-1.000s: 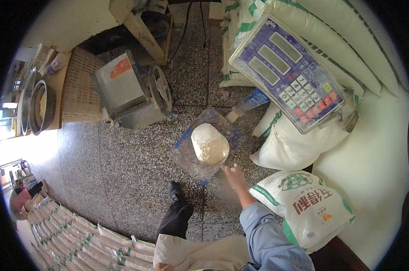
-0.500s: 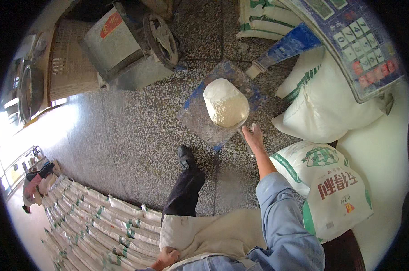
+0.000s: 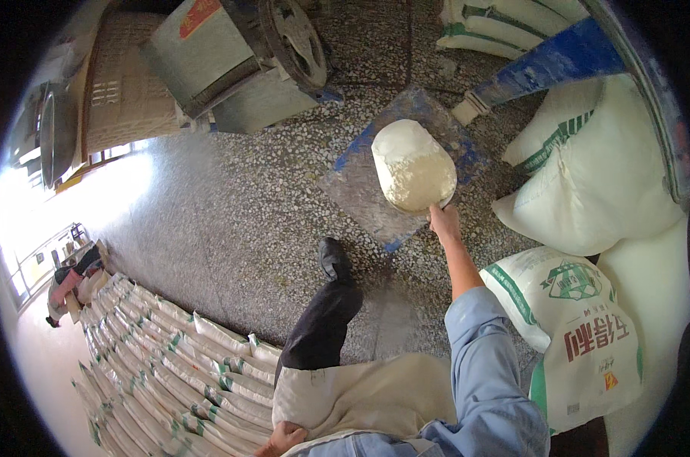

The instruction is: The person scoops flour from a large sack into a scoop, weighs it on a digital scale, and pours it into a mixing bowl. They then add a small packet of powder and pour water from a bucket into the bowl.

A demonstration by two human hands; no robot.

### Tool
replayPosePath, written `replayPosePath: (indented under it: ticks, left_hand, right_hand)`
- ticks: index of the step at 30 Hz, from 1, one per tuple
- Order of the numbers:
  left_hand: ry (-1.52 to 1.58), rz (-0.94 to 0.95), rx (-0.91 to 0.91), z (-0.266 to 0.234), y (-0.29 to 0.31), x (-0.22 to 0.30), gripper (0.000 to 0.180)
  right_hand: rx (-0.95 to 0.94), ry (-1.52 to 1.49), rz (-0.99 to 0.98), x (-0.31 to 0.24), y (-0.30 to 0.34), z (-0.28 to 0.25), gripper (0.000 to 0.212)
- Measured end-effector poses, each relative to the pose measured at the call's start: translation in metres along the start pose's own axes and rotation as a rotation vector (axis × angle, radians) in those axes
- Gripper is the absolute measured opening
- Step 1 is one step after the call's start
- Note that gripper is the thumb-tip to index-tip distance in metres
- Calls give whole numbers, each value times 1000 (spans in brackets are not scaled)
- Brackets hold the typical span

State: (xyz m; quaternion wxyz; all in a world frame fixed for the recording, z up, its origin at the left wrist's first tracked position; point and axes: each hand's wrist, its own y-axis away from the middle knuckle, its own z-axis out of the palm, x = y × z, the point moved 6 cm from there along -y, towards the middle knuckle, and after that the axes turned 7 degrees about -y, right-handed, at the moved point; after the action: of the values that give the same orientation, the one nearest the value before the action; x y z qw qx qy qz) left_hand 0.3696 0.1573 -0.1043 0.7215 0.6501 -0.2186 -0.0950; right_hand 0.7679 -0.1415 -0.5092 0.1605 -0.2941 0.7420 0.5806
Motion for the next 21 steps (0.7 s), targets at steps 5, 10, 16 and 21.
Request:
replayPosePath:
  ticks: [5, 10, 16, 21]
  left_hand:
    - [-3, -268, 112, -3, 6, 30, 29]
    - [-26, -297, 111, -7, 0, 25, 29]
    - [93, -268, 106, -30, -10, 32, 28]
    - [48, -222, 19, -69, -16, 49, 32]
  right_hand:
    - [25, -28, -42, 2, 4, 0, 29]
    - [51, -161, -191, -32, 35, -16, 22]
    - [39, 132, -381, -118, 127, -58, 26]
    - [-2, 244, -379, -191, 254, -80, 27]
